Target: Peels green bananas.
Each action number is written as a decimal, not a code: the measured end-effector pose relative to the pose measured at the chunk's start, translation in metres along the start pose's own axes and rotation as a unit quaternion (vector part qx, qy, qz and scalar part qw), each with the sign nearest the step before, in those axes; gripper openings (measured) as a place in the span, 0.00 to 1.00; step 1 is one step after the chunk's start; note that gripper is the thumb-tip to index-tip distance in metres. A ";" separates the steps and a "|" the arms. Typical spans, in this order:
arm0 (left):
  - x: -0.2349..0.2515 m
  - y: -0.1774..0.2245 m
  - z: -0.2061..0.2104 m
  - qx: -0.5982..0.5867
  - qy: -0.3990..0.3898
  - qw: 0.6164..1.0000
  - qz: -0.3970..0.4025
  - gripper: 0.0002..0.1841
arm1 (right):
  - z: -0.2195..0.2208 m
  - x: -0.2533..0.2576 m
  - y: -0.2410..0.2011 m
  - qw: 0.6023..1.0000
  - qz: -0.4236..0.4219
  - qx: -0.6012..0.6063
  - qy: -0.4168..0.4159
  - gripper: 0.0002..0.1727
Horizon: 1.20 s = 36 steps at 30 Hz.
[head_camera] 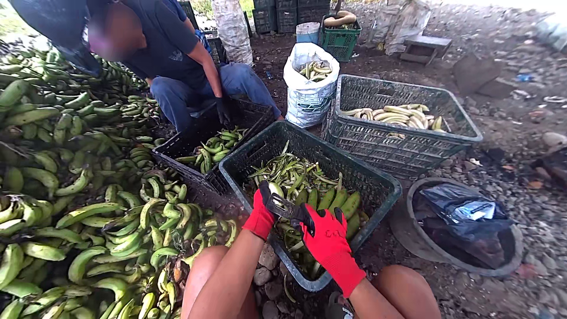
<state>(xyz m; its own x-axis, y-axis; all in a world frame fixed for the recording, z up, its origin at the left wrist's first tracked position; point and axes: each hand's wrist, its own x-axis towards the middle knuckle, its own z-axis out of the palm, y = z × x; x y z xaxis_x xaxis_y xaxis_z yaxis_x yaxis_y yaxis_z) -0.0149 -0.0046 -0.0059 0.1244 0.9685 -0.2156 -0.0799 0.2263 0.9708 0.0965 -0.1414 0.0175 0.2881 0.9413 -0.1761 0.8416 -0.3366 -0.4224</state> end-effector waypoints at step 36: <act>-0.014 0.008 0.003 -0.022 -0.223 0.975 -0.001 0.24 | -0.037 0.067 0.040 0.973 0.085 0.212 -0.017 0.29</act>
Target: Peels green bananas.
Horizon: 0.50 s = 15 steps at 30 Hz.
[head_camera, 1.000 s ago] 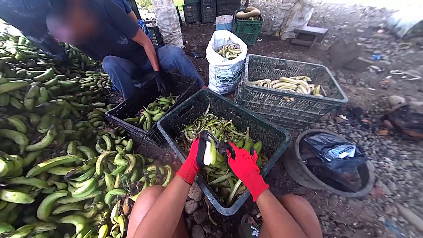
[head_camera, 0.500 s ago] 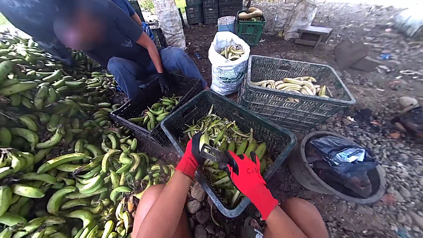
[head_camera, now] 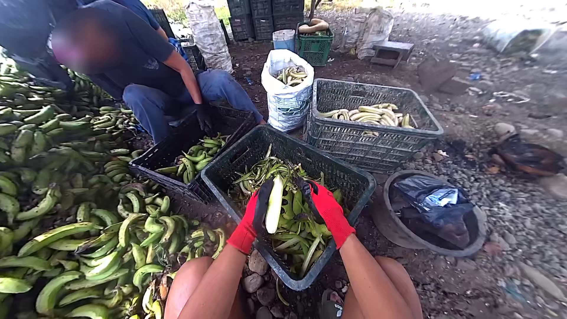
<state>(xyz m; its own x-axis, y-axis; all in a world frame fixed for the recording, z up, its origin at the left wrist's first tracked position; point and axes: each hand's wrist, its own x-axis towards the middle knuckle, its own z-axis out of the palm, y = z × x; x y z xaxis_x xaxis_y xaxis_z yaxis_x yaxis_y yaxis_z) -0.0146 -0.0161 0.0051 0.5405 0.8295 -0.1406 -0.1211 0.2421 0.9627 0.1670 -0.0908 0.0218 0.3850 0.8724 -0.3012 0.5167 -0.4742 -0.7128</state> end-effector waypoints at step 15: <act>-0.009 0.007 0.001 0.054 0.040 0.997 0.030 0.18 | 0.017 -0.022 -0.009 0.991 -0.057 -0.121 -0.017 0.28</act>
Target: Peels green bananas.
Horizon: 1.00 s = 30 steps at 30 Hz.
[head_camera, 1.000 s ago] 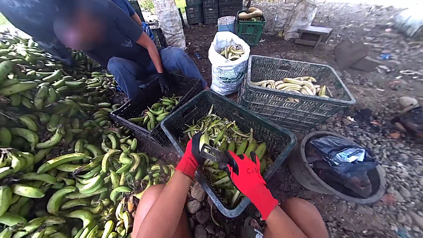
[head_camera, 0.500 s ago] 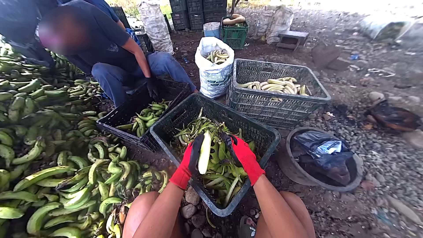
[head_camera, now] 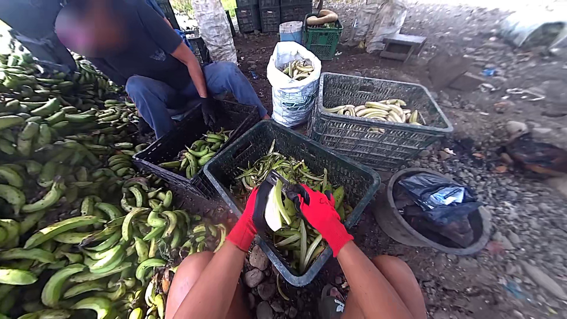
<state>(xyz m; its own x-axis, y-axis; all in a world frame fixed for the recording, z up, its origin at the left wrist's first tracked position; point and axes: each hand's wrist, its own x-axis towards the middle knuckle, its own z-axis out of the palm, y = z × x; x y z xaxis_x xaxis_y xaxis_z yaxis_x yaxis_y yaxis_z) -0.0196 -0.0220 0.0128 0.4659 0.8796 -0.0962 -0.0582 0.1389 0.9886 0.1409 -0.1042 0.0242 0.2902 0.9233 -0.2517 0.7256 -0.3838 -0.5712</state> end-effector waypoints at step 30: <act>0.064 0.011 0.006 0.326 -0.137 0.935 0.036 0.17 | -0.059 -0.041 0.099 0.723 -0.216 0.635 0.164 0.24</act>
<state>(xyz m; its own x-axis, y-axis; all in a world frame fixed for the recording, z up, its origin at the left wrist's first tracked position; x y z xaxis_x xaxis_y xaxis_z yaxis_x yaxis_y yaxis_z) 0.0143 0.0330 0.0186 0.6956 0.7138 -0.0816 0.4107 -0.3019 0.8603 0.2376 -0.1790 0.0245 0.4910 0.8362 0.2442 -0.3056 0.4279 -0.8506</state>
